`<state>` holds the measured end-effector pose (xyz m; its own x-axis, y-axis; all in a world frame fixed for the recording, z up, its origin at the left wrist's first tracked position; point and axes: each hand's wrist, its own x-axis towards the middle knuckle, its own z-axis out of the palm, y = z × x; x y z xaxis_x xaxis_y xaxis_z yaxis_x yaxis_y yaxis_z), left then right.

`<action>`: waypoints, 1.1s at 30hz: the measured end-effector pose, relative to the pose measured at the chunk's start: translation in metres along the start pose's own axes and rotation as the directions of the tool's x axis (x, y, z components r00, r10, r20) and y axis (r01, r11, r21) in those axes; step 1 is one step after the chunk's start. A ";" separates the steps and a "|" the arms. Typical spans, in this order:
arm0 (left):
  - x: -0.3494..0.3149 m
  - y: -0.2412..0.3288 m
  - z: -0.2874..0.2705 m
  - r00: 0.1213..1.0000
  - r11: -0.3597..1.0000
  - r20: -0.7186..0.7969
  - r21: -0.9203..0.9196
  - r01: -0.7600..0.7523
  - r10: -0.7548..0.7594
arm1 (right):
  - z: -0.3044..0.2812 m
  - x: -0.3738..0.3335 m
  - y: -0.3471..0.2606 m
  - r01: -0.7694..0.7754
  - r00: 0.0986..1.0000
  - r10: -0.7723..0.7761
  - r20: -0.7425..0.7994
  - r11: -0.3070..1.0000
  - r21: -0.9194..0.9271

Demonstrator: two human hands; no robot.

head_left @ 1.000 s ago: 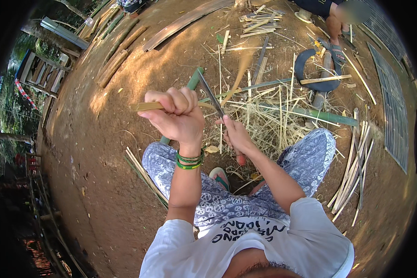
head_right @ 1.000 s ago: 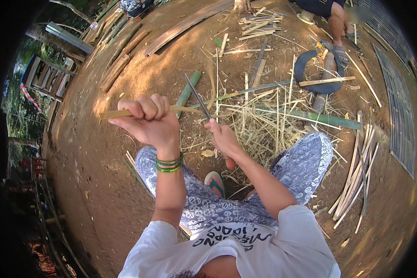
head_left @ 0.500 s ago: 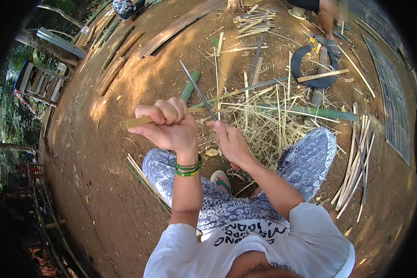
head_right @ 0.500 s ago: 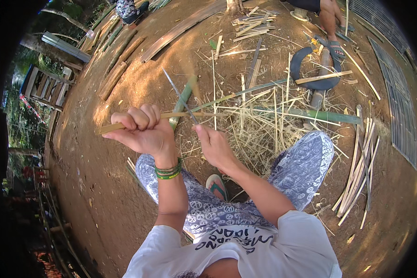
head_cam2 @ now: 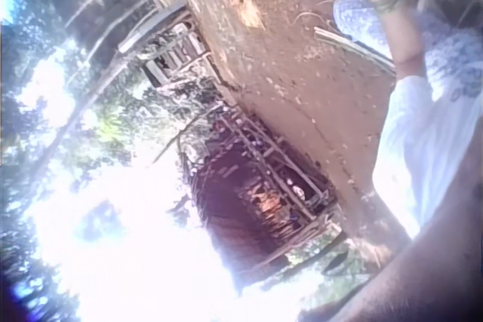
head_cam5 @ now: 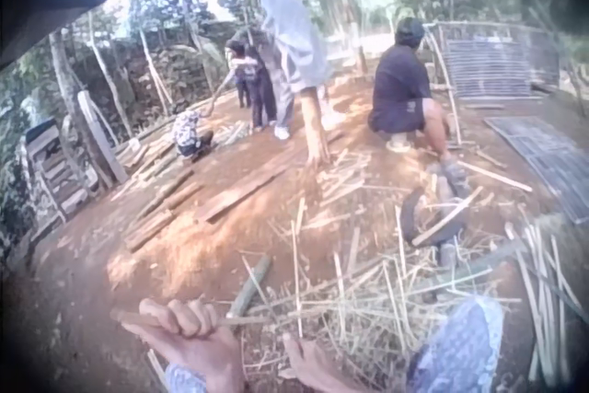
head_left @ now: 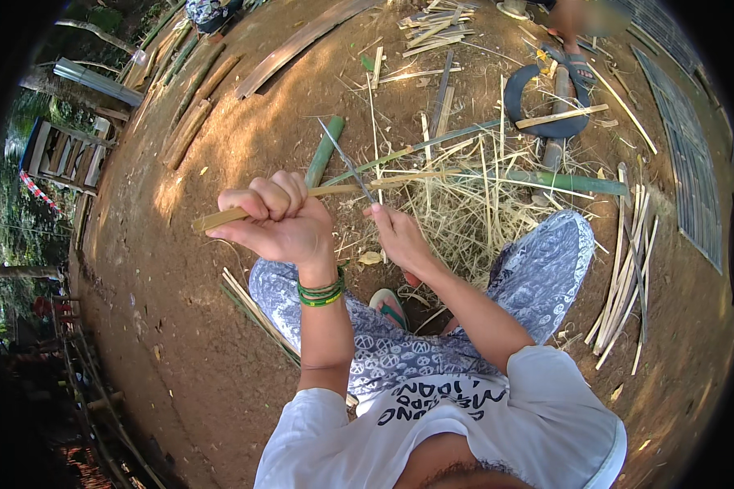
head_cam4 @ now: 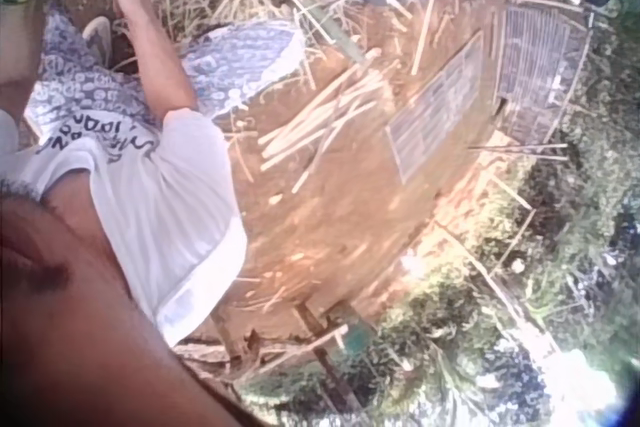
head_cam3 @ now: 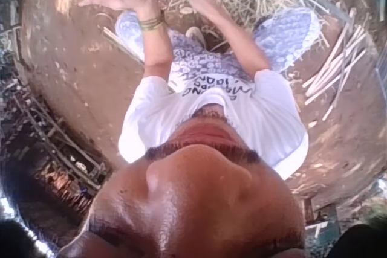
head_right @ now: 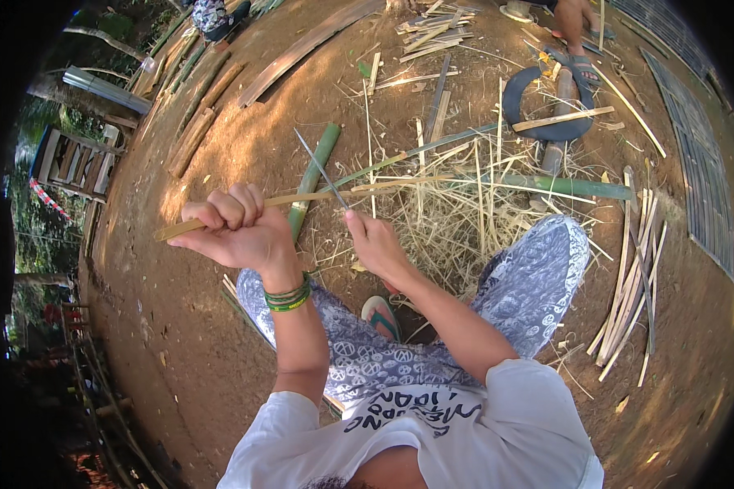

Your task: The person sits on the ground and uses a large machete to split long bamboo poles into thin strips. They hold the bamboo vertically and strike it repeatedly with the blade to separate the fibers, occasionally adjusting the bamboo's position. The process is repeated for multiple bamboo sections, with the resulting strips accumulating on the ground.

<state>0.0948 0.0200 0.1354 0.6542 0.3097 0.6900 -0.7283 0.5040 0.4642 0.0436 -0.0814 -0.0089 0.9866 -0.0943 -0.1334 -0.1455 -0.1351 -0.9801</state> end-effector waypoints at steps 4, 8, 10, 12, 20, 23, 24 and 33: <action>-0.004 0.005 -0.011 1.000 0.999 0.022 0.042 -0.024 0.023 | 0.006 0.002 0.021 -0.013 1.000 0.013 0.012 1.000 -0.022; -0.008 0.007 -0.013 0.999 0.999 0.033 0.052 -0.013 0.011 | 0.009 -0.001 0.025 0.018 1.000 -0.018 -0.013 0.999 -0.031; -0.011 0.008 -0.012 0.999 0.998 0.035 0.058 -0.014 0.012 | 0.011 -0.002 0.027 0.040 0.998 -0.041 -0.037 0.999 -0.019; -0.013 0.007 -0.009 0.999 0.998 0.033 0.055 -0.015 0.013 | 0.016 0.003 0.041 0.052 0.996 -0.052 -0.067 0.999 0.008; -0.020 0.004 -0.008 1.000 1.000 0.003 0.019 -0.018 0.018 | 0.011 0.016 0.065 -0.091 0.996 0.087 -0.035 0.987 -0.135; -0.019 0.008 -0.013 0.999 1.000 0.040 -0.016 -0.015 0.015 | 0.007 0.003 0.044 -0.070 0.997 0.068 -0.021 0.988 -0.138; -0.021 0.008 -0.013 0.998 0.999 0.061 -0.030 -0.019 0.021 | 0.005 0.002 0.041 -0.055 0.998 0.054 -0.011 0.988 -0.143; -0.019 0.011 -0.023 0.998 0.997 0.008 0.048 -0.068 0.068 | 0.019 0.044 0.110 -0.033 0.999 0.032 -0.008 0.959 -0.283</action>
<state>0.0788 0.0388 0.1146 0.6018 0.3365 0.7243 -0.7800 0.4423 0.4426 0.0728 -0.0821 -0.1254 0.9808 -0.1061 -0.1637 -0.1929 -0.4051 -0.8937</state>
